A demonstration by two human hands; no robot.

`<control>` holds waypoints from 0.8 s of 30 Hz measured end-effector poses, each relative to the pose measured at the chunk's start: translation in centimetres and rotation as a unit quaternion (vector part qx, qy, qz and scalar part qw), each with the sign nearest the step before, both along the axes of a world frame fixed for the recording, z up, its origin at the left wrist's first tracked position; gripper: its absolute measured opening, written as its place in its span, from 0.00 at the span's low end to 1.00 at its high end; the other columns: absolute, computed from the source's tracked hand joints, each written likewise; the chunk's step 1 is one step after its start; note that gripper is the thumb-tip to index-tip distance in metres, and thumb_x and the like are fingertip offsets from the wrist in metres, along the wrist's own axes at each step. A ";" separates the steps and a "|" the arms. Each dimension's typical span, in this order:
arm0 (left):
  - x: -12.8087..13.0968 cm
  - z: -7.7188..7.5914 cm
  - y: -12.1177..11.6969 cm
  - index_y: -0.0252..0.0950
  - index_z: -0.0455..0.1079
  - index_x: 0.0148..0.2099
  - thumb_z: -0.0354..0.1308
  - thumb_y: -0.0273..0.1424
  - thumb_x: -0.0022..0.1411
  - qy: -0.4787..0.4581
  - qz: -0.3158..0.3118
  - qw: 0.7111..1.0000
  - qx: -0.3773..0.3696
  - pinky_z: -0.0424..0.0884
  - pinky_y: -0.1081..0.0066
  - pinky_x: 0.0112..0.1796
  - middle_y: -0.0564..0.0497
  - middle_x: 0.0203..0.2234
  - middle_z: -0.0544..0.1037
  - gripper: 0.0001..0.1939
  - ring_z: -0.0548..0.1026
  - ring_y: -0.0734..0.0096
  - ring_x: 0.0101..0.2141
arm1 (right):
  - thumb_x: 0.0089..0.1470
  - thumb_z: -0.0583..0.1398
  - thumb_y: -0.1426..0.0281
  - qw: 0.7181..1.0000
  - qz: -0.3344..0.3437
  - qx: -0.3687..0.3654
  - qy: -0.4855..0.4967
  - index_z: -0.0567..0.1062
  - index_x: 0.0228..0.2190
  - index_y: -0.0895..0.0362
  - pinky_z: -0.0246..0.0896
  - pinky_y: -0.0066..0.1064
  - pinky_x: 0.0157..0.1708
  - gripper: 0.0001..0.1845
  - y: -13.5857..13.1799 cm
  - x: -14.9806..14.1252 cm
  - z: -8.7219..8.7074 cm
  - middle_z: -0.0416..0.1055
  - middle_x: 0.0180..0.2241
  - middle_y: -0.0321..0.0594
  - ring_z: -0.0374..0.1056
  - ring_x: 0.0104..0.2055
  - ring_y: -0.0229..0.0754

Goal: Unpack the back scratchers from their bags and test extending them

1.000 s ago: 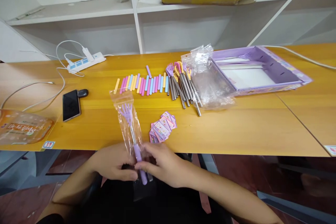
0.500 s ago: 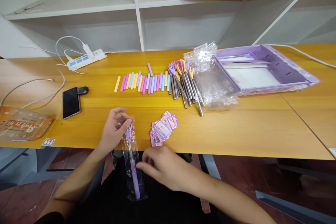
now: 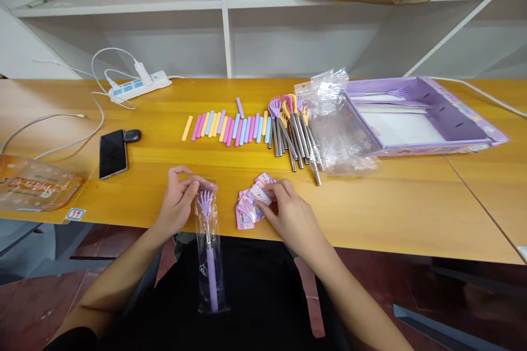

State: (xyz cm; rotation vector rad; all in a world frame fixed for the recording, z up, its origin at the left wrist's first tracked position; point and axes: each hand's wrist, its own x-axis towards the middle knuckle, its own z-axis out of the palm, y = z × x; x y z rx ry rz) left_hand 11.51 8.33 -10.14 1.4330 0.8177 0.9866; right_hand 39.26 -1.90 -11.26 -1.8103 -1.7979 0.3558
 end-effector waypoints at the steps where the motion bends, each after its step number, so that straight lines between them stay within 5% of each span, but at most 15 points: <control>1: 0.0 0.0 0.0 0.44 0.53 0.53 0.58 0.47 0.80 0.008 0.003 1.000 -0.002 0.78 0.58 0.50 0.48 0.40 0.89 0.18 0.87 0.60 0.44 | 0.73 0.61 0.54 1.000 0.000 0.003 0.018 0.77 0.46 0.55 0.66 0.36 0.33 0.17 0.0 0.1 -0.1 0.74 0.40 0.43 0.72 0.34 0.44; 5: -0.2 -0.1 0.0 0.44 0.54 0.53 0.59 0.49 0.79 0.026 0.019 0.999 -0.012 0.78 0.63 0.43 0.48 0.37 0.89 0.20 0.88 0.59 0.42 | 0.72 0.64 0.53 0.997 -0.014 -0.008 0.071 0.77 0.43 0.54 0.64 0.34 0.31 0.17 0.0 0.3 -0.3 0.73 0.34 0.40 0.69 0.30 0.42; 16: -0.8 0.1 0.3 0.42 0.62 0.51 0.64 0.51 0.75 0.015 0.083 0.996 -0.026 0.76 0.70 0.30 0.53 0.25 0.86 0.21 0.85 0.63 0.26 | 0.67 0.67 0.48 0.998 -0.012 0.024 0.054 0.78 0.47 0.55 0.66 0.36 0.34 0.23 0.0 -0.1 -0.7 0.73 0.38 0.42 0.69 0.33 0.44; 24: -0.8 0.4 0.1 0.42 0.66 0.50 0.66 0.53 0.72 0.004 0.101 0.993 -0.054 0.74 0.72 0.24 0.56 0.22 0.83 0.23 0.83 0.64 0.22 | 0.69 0.66 0.51 0.978 -0.020 -0.017 0.206 0.77 0.40 0.54 0.63 0.32 0.28 0.18 -0.5 -0.5 -0.1 0.71 0.29 0.35 0.65 0.26 0.39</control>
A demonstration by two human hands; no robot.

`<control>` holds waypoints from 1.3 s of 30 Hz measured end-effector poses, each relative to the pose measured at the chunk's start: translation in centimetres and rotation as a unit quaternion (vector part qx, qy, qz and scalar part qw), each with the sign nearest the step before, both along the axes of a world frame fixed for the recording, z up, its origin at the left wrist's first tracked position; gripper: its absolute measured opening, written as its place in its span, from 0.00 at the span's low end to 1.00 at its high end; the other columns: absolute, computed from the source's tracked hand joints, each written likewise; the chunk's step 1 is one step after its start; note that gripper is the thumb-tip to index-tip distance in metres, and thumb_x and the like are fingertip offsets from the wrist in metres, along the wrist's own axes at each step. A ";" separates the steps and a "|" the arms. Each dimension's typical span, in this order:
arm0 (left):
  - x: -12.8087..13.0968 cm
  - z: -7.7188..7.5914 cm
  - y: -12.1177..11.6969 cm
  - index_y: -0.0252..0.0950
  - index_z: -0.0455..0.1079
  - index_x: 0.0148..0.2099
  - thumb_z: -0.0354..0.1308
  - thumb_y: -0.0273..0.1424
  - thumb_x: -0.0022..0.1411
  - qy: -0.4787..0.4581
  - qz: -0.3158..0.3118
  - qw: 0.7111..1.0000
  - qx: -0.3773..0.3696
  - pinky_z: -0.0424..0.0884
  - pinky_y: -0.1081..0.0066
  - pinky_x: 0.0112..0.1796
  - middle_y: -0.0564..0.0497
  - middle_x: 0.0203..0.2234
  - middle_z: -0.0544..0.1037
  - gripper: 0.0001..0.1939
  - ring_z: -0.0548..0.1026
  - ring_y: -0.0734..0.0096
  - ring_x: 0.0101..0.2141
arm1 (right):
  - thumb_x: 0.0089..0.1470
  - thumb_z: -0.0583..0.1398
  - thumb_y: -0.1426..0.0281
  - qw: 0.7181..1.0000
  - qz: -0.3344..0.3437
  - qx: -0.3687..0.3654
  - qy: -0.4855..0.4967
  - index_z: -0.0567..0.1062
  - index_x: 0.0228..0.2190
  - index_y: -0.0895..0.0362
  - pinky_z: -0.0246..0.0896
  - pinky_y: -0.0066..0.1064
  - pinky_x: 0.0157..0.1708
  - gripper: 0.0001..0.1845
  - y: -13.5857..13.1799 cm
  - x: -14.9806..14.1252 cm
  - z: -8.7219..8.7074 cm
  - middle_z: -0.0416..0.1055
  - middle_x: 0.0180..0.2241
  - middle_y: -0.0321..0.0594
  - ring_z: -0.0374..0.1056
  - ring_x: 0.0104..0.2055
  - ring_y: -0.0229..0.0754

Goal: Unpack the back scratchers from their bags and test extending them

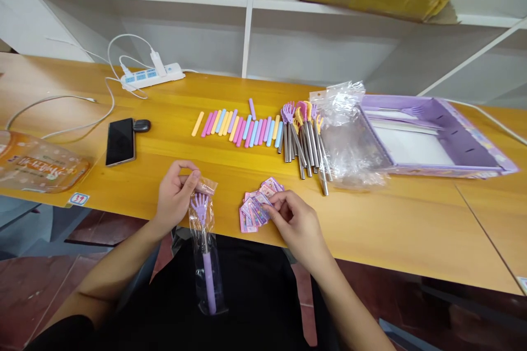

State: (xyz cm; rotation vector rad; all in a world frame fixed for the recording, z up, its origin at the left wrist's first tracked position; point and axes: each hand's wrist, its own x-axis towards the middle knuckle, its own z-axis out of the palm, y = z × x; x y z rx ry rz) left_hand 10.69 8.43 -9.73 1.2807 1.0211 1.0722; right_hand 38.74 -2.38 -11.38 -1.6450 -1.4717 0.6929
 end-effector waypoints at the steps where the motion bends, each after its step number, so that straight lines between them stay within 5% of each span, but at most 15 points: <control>1: 0.0 0.0 0.0 0.42 0.66 0.50 0.66 0.54 0.72 -0.001 0.001 1.000 0.000 0.74 0.72 0.24 0.56 0.22 0.82 0.23 0.83 0.64 0.22 | 0.69 0.66 0.51 1.000 -0.002 -0.002 0.010 0.76 0.40 0.54 0.63 0.31 0.28 0.19 0.0 -0.1 0.1 0.71 0.28 0.35 0.65 0.26 0.39; 8: 0.1 -0.2 0.1 0.42 0.66 0.51 0.63 0.53 0.74 0.013 -0.003 1.000 0.013 0.75 0.71 0.25 0.55 0.24 0.84 0.22 0.84 0.64 0.23 | 0.75 0.60 0.54 0.999 -0.029 0.012 -0.018 0.79 0.42 0.54 0.65 0.33 0.31 0.17 0.3 0.3 0.5 0.78 0.34 0.41 0.71 0.33 0.43; 13: 0.0 -0.5 0.2 0.42 0.67 0.52 0.63 0.53 0.75 0.027 -0.001 0.999 0.025 0.74 0.71 0.27 0.55 0.24 0.84 0.21 0.83 0.64 0.23 | 0.74 0.62 0.65 0.981 -0.026 0.159 -0.110 0.77 0.39 0.53 0.67 0.35 0.32 0.08 0.1 -0.5 2.5 0.75 0.37 0.41 0.70 0.34 0.42; 15: -0.1 -0.6 0.3 0.42 0.67 0.51 0.63 0.53 0.75 0.031 0.000 0.999 0.028 0.74 0.71 0.28 0.55 0.24 0.84 0.21 0.83 0.64 0.24 | 0.72 0.63 0.71 0.958 0.050 0.237 -0.156 0.78 0.44 0.52 0.71 0.36 0.37 0.02 -0.1 -1.7 3.6 0.77 0.40 0.43 0.74 0.38 0.44; 19: -0.3 -0.3 0.4 0.41 0.68 0.51 0.63 0.54 0.74 0.031 0.016 0.999 0.028 0.74 0.71 0.28 0.55 0.24 0.82 0.22 0.83 0.65 0.24 | 0.75 0.57 0.74 0.887 0.244 0.298 -0.255 0.80 0.50 0.54 0.74 0.37 0.40 0.11 0.8 -5.0 5.5 0.82 0.44 0.46 0.77 0.42 0.46; 23: -0.3 0.0 0.5 0.41 0.68 0.50 0.63 0.55 0.73 0.032 0.016 0.999 0.031 0.71 0.73 0.28 0.56 0.24 0.80 0.22 0.80 0.68 0.24 | 0.76 0.53 0.77 0.812 0.275 0.331 -0.393 0.81 0.41 0.57 0.68 0.35 0.32 0.17 3.9 -7.3 6.6 0.83 0.48 0.48 0.73 0.34 0.42; 26: -0.4 0.1 0.5 0.41 0.69 0.49 0.63 0.55 0.74 0.022 0.010 0.999 0.042 0.66 0.75 0.25 0.58 0.23 0.76 0.22 0.73 0.72 0.21 | 0.76 0.54 0.76 0.775 0.260 0.354 -0.455 0.80 0.38 0.57 0.70 0.36 0.33 0.16 6.4 -7.5 6.5 0.83 0.52 0.49 0.75 0.37 0.43; 29: -0.5 -0.1 0.2 0.40 0.70 0.51 0.57 0.56 0.77 0.002 0.006 0.997 0.071 0.71 0.73 0.28 0.56 0.26 0.76 0.23 0.74 0.71 0.24 | 0.76 0.56 0.74 0.796 0.233 0.381 -0.408 0.79 0.40 0.58 0.75 0.38 0.38 0.12 8.2 -7.0 5.7 0.82 0.51 0.51 0.78 0.42 0.46; 32: -0.5 -0.4 0.0 0.41 0.66 0.56 0.54 0.54 0.79 -0.027 -0.041 0.995 0.084 0.77 0.68 0.36 0.53 0.31 0.82 0.22 0.80 0.67 0.29 | 0.74 0.61 0.72 0.862 0.207 0.380 -0.264 0.76 0.42 0.56 0.77 0.37 0.41 0.04 9.4 -6.5 4.6 0.83 0.47 0.47 0.80 0.46 0.46; 36: -0.2 -0.9 -0.1 0.42 0.60 0.60 0.65 0.45 0.76 0.003 -0.078 0.994 0.081 0.76 0.69 0.37 0.50 0.35 0.86 0.23 0.84 0.65 0.33 | 0.72 0.63 0.69 0.947 0.163 0.272 -0.051 0.75 0.42 0.52 0.77 0.33 0.38 0.02 10.3 -6.2 3.7 0.83 0.40 0.38 0.80 0.37 0.40; 39: 0.1 -1.3 0.0 0.42 0.59 0.59 0.64 0.42 0.77 -0.004 -0.088 0.992 0.095 0.78 0.64 0.46 0.47 0.42 0.87 0.20 0.86 0.63 0.42 | 0.70 0.65 0.66 0.967 0.136 0.210 0.038 0.76 0.42 0.52 0.75 0.34 0.38 0.03 10.6 -6.1 3.7 0.81 0.36 0.36 0.78 0.35 0.39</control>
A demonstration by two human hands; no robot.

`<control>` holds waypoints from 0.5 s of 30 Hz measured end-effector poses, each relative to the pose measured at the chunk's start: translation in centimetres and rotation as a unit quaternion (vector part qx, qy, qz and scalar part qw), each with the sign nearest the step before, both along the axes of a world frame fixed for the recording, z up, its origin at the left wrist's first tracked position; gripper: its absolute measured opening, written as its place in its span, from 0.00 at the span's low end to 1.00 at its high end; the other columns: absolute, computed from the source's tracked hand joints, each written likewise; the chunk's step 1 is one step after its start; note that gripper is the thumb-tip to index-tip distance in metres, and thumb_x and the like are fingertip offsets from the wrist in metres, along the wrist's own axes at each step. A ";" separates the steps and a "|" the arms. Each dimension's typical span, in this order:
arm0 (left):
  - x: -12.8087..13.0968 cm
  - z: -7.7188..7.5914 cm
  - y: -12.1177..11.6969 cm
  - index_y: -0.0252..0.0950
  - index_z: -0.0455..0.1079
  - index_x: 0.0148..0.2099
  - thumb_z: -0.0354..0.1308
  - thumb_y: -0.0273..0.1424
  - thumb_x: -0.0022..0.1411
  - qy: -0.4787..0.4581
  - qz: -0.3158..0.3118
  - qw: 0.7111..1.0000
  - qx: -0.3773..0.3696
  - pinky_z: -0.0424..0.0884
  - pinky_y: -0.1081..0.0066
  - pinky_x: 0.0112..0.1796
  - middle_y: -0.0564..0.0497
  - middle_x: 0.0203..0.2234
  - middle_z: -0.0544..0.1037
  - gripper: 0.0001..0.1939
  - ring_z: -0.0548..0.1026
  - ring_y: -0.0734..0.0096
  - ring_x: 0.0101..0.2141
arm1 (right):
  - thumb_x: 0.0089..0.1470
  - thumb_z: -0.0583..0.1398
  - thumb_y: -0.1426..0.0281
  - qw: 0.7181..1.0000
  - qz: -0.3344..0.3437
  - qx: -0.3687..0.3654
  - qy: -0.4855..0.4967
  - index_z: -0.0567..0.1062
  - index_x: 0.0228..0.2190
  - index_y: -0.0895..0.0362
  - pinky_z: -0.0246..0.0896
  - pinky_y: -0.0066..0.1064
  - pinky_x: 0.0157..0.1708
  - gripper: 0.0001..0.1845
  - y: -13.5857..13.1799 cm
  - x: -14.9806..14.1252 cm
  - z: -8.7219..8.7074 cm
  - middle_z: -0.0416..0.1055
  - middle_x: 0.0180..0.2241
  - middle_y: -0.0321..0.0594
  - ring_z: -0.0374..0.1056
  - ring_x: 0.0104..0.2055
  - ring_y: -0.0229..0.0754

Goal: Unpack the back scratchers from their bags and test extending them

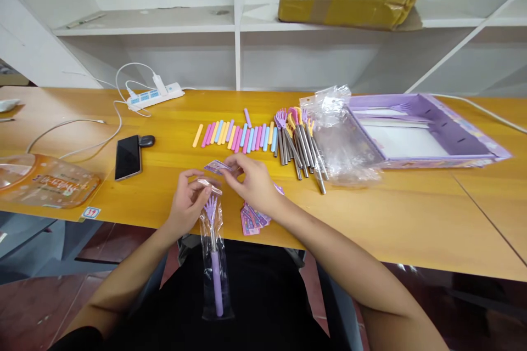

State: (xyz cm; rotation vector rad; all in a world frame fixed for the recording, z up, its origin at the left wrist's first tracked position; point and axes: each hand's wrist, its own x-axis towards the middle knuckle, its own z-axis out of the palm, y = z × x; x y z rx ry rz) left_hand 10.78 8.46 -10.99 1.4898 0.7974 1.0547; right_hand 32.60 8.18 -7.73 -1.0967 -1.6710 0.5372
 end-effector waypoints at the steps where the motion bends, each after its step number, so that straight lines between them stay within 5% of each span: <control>1: 0.1 -0.1 0.0 0.42 0.59 0.59 0.64 0.42 0.77 -0.006 -0.009 1.000 0.002 0.79 0.63 0.48 0.46 0.44 0.87 0.20 0.86 0.62 0.44 | 0.70 0.65 0.66 1.000 0.000 -0.013 0.015 0.76 0.42 0.52 0.74 0.34 0.38 0.04 0.0 0.0 0.0 0.80 0.36 0.36 0.77 0.35 0.39; 9: 0.7 -0.6 0.0 0.45 0.56 0.65 0.60 0.34 0.79 -0.006 -0.035 0.993 0.109 0.82 0.60 0.50 0.39 0.64 0.75 0.20 0.85 0.66 0.47 | 0.69 0.65 0.61 0.994 0.004 -0.046 0.100 0.76 0.44 0.52 0.73 0.35 0.37 0.08 0.6 0.5 -0.6 0.80 0.38 0.37 0.76 0.35 0.39; 15: 0.2 0.3 0.2 0.46 0.63 0.75 0.57 0.33 0.80 0.116 -0.057 0.984 0.124 0.79 0.53 0.59 0.39 0.69 0.72 0.25 0.82 0.54 0.57 | 0.71 0.63 0.64 0.996 -0.024 -0.007 0.091 0.76 0.42 0.51 0.70 0.37 0.40 0.05 0.6 0.9 0.2 0.77 0.38 0.38 0.74 0.38 0.41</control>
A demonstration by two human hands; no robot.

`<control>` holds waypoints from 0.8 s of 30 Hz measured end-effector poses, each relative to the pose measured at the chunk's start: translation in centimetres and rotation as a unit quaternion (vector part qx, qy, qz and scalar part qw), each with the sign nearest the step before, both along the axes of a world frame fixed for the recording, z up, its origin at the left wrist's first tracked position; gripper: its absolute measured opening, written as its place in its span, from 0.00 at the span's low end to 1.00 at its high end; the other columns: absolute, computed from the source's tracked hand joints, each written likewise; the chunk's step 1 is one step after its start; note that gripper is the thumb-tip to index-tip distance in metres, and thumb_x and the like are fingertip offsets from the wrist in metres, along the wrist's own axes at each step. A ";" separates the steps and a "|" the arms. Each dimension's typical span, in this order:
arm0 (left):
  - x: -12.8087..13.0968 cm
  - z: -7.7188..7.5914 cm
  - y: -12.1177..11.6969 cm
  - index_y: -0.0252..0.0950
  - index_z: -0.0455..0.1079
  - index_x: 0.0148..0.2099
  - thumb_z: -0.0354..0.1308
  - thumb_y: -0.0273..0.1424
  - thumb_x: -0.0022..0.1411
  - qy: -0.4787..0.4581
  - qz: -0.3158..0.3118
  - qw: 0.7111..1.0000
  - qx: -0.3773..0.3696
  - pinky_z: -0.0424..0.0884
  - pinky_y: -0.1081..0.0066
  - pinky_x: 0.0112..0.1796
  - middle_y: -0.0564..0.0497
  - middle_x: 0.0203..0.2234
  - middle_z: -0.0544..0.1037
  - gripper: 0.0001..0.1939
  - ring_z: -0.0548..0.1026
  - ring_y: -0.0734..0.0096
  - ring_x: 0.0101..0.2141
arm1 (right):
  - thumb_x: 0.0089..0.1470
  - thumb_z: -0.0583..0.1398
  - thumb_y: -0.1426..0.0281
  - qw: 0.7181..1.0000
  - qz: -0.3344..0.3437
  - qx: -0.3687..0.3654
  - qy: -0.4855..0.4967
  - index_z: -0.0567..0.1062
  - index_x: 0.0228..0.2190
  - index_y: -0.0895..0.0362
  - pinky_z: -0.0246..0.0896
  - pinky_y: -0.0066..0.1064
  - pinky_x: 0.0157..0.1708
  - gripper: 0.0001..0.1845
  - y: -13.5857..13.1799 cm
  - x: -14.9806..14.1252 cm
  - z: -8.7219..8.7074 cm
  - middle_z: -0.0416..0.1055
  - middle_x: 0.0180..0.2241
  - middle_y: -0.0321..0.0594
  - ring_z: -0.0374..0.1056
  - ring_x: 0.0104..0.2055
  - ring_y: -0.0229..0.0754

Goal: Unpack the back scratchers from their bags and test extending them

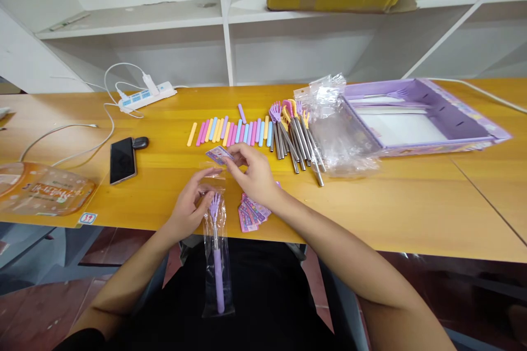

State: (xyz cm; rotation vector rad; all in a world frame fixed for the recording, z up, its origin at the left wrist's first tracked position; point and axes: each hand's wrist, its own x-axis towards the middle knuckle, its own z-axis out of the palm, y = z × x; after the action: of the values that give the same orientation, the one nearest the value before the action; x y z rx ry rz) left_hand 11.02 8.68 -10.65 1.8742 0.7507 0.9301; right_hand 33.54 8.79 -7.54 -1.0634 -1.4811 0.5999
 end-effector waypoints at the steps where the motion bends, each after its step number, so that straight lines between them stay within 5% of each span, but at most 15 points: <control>1: -0.1 0.0 0.0 0.46 0.61 0.77 0.57 0.34 0.80 -0.002 0.001 1.000 -0.012 0.78 0.52 0.59 0.39 0.70 0.72 0.27 0.81 0.53 0.58 | 0.72 0.63 0.65 1.000 -0.012 0.022 -0.008 0.76 0.41 0.51 0.70 0.37 0.40 0.05 -0.1 0.1 0.2 0.76 0.38 0.38 0.73 0.39 0.41; 5: -0.3 -0.6 0.1 0.46 0.60 0.78 0.58 0.35 0.80 -0.010 -0.010 0.999 -0.048 0.74 0.47 0.66 0.39 0.71 0.72 0.30 0.77 0.49 0.65 | 0.72 0.63 0.66 0.996 -0.002 0.077 -0.040 0.76 0.40 0.51 0.68 0.37 0.40 0.04 -0.6 0.4 0.7 0.75 0.37 0.38 0.71 0.38 0.41; 18: -0.6 -0.4 0.4 0.45 0.60 0.74 0.64 0.37 0.77 -0.126 -0.083 0.977 -0.152 0.67 0.49 0.70 0.40 0.69 0.72 0.29 0.72 0.50 0.69 | 0.71 0.63 0.66 0.993 0.023 -0.019 -0.118 0.75 0.50 0.53 0.72 0.37 0.41 0.08 -0.2 0.5 -0.5 0.81 0.43 0.42 0.77 0.43 0.44; 24: 0.0 0.4 0.3 0.47 0.52 0.54 0.65 0.39 0.77 -0.183 -0.078 0.967 -0.156 0.78 0.50 0.59 0.44 0.58 0.82 0.21 0.85 0.57 0.56 | 0.71 0.63 0.66 0.992 0.033 -0.016 -0.123 0.76 0.50 0.54 0.70 0.36 0.38 0.08 -0.1 1.0 -0.4 0.81 0.42 0.41 0.76 0.41 0.43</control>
State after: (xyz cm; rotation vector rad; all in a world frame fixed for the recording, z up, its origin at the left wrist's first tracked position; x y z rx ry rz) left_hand 11.02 9.01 -10.23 1.4123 0.4829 0.9600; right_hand 34.52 8.66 -7.92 -1.1484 -1.7312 0.5556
